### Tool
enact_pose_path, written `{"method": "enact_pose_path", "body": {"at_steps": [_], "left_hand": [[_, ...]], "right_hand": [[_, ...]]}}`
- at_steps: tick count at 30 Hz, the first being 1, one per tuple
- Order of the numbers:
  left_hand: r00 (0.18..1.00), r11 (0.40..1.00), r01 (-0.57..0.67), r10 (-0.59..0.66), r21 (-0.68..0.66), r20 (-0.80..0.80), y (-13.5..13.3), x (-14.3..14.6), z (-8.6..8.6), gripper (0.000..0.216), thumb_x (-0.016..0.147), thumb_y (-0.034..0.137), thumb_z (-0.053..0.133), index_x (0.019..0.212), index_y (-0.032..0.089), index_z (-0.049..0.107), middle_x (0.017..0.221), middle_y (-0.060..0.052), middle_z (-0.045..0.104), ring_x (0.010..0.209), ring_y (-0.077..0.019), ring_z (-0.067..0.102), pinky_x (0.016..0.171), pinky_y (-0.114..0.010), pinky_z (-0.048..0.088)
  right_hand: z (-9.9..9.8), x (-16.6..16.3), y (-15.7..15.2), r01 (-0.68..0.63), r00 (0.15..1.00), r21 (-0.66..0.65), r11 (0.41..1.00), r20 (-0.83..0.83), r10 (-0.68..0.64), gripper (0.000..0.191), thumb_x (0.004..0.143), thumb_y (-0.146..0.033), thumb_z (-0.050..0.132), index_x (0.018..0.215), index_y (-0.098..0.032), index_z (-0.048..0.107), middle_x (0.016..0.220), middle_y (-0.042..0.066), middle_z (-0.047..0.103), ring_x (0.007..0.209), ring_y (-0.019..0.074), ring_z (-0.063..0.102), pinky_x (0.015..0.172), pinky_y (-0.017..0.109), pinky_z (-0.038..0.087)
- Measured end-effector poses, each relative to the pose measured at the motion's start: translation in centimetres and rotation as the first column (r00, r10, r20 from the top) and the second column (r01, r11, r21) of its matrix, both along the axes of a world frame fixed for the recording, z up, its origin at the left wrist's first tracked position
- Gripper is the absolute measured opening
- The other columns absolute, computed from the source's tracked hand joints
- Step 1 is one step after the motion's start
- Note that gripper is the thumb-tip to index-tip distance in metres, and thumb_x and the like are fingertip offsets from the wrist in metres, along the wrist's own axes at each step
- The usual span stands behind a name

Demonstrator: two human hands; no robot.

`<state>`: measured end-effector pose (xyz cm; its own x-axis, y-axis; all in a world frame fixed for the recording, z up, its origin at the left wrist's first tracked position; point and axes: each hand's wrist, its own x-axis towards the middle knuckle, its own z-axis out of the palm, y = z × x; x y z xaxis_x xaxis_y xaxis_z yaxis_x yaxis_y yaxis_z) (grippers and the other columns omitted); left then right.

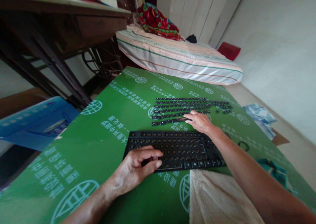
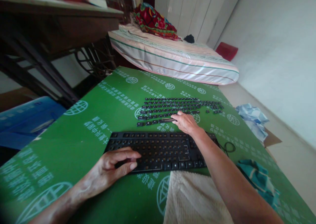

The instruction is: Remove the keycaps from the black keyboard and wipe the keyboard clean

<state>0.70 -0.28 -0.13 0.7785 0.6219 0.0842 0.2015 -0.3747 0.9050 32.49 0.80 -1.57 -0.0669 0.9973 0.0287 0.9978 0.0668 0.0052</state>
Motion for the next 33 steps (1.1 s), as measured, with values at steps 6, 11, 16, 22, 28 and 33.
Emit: {"method": "enact_pose_path", "body": {"at_steps": [6,11,16,22,28,33], "left_hand": [[1.000,1.000,-0.005,0.005,0.000,0.007,0.0,0.1,-0.1,0.019,0.083,0.027,0.058,0.095,0.015,0.069,0.086,-0.005,0.066,0.076,-0.0151,0.062,0.068,-0.023,0.048],[1.000,1.000,-0.010,0.010,0.006,0.003,0.0,0.1,0.0,0.019,0.083,0.027,0.058,0.094,0.015,0.069,0.086,-0.005,0.066,0.076,-0.0152,0.062,0.067,-0.023,0.048],[1.000,1.000,-0.010,0.010,0.007,0.001,0.0,0.1,0.0,0.020,0.083,0.026,0.058,0.095,0.016,0.069,0.086,-0.005,0.066,0.076,-0.0153,0.062,0.067,-0.023,0.049],[1.000,1.000,-0.009,0.009,0.009,0.000,0.0,0.1,0.0,0.020,0.083,0.027,0.058,0.095,0.015,0.069,0.086,-0.005,0.066,0.076,-0.0154,0.063,0.067,-0.024,0.049],[1.000,0.999,-0.014,0.014,0.032,0.015,0.1,0.2,0.0,0.020,0.082,0.027,0.059,0.094,0.014,0.070,0.086,-0.005,0.067,0.078,-0.0160,0.064,0.069,-0.024,0.049],[0.999,0.999,-0.022,0.021,0.046,0.031,0.1,0.4,-0.1,0.020,0.082,0.028,0.059,0.092,0.014,0.070,0.083,-0.004,0.067,0.076,-0.0157,0.064,0.068,-0.024,0.049]], "right_hand": [[-0.1,0.1,-0.1,0.007,1.000,0.023,1.000,-0.015,-0.007,0.033,0.087,-0.033,0.053,0.118,-0.027,0.060,0.097,0.005,0.060,0.085,0.0172,0.059,0.072,0.025,0.043],[-0.2,0.4,-0.4,-0.002,0.999,0.068,0.998,-0.045,0.006,0.032,0.086,-0.032,0.054,0.116,-0.024,0.061,0.099,0.006,0.061,0.086,0.0172,0.059,0.073,0.025,0.044],[-0.1,0.7,-0.8,0.023,0.998,0.142,0.990,-0.064,-0.014,0.029,0.086,-0.036,0.053,0.109,-0.022,0.064,0.094,0.006,0.062,0.081,0.0181,0.061,0.072,0.027,0.045],[2.4,0.4,-2.3,0.127,0.941,0.386,0.914,-0.338,0.012,0.038,0.091,-0.042,0.039,0.092,-0.018,0.069,0.087,0.007,0.067,0.077,0.0171,0.062,0.072,0.027,0.046],[5.3,-1.4,-6.0,0.416,0.836,0.438,0.797,-0.529,-0.145,0.052,0.088,-0.054,0.034,0.078,-0.017,0.069,0.061,0.004,0.063,0.059,0.0163,0.059,0.060,0.026,0.043],[5.3,-3.3,-8.9,0.475,0.652,0.188,0.859,-0.731,-0.201,0.045,0.081,-0.058,0.047,0.074,-0.018,0.065,0.047,-0.002,0.053,0.041,0.0113,0.051,0.046,0.022,0.039]]}}
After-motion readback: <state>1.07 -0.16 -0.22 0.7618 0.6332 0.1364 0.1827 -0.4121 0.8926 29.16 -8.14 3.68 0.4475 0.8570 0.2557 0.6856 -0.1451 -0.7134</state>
